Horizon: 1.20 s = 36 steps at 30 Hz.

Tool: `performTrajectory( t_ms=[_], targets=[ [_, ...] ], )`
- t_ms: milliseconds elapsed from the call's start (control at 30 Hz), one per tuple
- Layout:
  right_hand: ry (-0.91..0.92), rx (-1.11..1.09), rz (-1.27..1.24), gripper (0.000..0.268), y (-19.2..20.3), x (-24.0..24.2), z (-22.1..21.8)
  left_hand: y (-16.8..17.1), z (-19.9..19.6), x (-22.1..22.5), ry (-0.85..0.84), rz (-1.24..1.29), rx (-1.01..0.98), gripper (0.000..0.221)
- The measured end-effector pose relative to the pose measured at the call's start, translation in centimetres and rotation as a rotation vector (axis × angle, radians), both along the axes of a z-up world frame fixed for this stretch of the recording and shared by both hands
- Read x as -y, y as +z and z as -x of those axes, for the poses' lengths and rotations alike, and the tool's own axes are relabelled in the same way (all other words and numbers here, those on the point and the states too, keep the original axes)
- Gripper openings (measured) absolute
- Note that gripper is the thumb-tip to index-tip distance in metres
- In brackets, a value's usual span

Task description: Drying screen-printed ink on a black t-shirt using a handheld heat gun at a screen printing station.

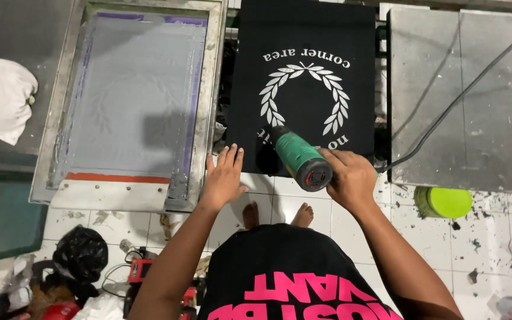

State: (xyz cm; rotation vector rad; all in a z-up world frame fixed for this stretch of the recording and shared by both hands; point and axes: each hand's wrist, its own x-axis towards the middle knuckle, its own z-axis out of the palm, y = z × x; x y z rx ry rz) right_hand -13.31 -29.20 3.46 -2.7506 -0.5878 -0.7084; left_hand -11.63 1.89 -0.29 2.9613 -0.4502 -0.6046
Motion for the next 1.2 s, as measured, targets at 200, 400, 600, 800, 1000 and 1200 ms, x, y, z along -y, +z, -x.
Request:
performTrajectory(
  t_ms=[200,400,600,800,1000,1200],
  targets=[
    [0.064,-0.036,-0.012,0.046,1.4,-2.4,2.1,0.6,0.2,-1.1,-0.048,0.072,-0.084,0.098],
    [-0.001,-0.015,0.029,0.046,0.8,-3.0,3.0,0.7,-0.1,-1.9,-0.113,0.042,-0.128,0.098],
    [-0.067,-0.033,0.057,0.05,0.5,-2.8,3.9,-0.2,-0.8,-1.9,-0.168,-0.005,-0.11,0.091],
    [-0.045,-0.09,0.05,0.054,1.1,-2.3,5.4,0.1,-1.1,-1.6,-0.18,0.004,-0.067,0.084],
    [-0.178,-0.028,0.085,0.057,0.8,1.2,6.3,-0.1,-1.1,-1.5,-0.183,-0.016,-0.045,0.086],
    [-0.13,-0.127,0.007,0.059,1.6,2.0,8.1,0.3,-1.2,-1.2,-0.15,0.029,-0.051,0.083]
  ],
)
